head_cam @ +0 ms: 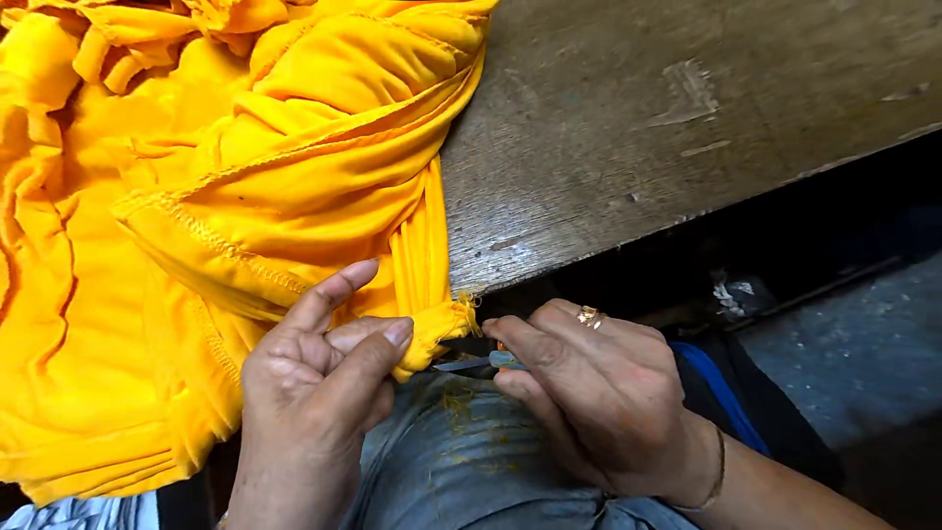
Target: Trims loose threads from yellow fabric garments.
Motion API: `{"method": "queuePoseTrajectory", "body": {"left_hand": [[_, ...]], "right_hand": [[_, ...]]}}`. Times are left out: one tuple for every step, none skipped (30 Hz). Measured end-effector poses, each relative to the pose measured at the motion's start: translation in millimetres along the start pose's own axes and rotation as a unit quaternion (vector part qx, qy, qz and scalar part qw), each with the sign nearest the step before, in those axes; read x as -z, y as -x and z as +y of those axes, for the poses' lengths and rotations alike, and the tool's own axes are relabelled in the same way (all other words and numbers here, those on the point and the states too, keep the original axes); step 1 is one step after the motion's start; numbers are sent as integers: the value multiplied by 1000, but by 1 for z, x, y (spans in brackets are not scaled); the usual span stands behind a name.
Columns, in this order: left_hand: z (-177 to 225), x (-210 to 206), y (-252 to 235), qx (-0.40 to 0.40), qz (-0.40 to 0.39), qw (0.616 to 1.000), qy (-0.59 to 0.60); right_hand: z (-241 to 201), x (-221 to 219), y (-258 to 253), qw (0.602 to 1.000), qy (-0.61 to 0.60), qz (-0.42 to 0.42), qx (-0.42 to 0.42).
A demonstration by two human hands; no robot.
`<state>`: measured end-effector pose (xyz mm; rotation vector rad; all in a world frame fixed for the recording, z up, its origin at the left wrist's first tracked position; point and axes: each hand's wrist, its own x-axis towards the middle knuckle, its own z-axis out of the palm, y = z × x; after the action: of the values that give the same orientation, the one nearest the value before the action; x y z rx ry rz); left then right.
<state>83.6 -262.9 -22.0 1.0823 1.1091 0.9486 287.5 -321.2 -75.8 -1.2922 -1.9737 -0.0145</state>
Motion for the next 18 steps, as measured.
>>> {"method": "queuePoseTrajectory", "body": {"left_hand": [[0, 0, 0, 5, 5, 1000, 10], [-1, -1, 0, 9, 7, 1000, 17], [-1, -1, 0, 13, 8, 1000, 24], [-2, -1, 0, 15, 8, 999, 31], [-2, -1, 0, 16, 8, 999, 36], [-2, -2, 0, 17, 9, 999, 37], [-3, -2, 1, 17, 11, 999, 36], [-4, -3, 1, 18, 11, 999, 36], [-5, -4, 1, 18, 11, 999, 37], [-6, -4, 1, 19, 13, 999, 39], [-7, -5, 2, 20, 16, 999, 43], [-7, -5, 2, 23, 18, 998, 48], [-7, -4, 2, 25, 19, 998, 52], [-6, -4, 2, 25, 19, 998, 54], [-6, -3, 2, 22, 19, 998, 55], [-6, -3, 2, 19, 19, 998, 53], [-6, -3, 3, 17, 18, 998, 51], [-6, -3, 3, 16, 18, 999, 48]], "right_hand": [[-1, 0, 0, 1000, 1, 1, 1], [-1, 0, -1, 1000, 3, 2, 1], [-1, 0, -1, 1000, 5, 1, 2], [-1, 0, -1, 1000, 8, 1, 2], [-1, 0, -1, 1000, 9, 3, 3], [-1, -1, -1, 1000, 8, 4, 2], [-1, -1, -1, 1000, 7, 5, 2], [-1, -2, -1, 1000, 3, 6, 3], [-1, -3, -2, 1000, 1, 6, 3], [-1, -3, -2, 1000, 2, 5, 2], [-1, -3, -2, 1000, 2, 6, 1], [-1, -3, -2, 1000, 3, 5, 0], [-2, -2, -2, 1000, 9, 2, -2], [-2, -1, -1, 1000, 14, -1, -4], [-2, -1, -1, 1000, 16, -2, -5], [-2, 0, 0, 1000, 15, -1, -6], [-1, -1, 0, 1000, 14, 1, -7], [-1, -1, 0, 1000, 13, 3, -7]]}}
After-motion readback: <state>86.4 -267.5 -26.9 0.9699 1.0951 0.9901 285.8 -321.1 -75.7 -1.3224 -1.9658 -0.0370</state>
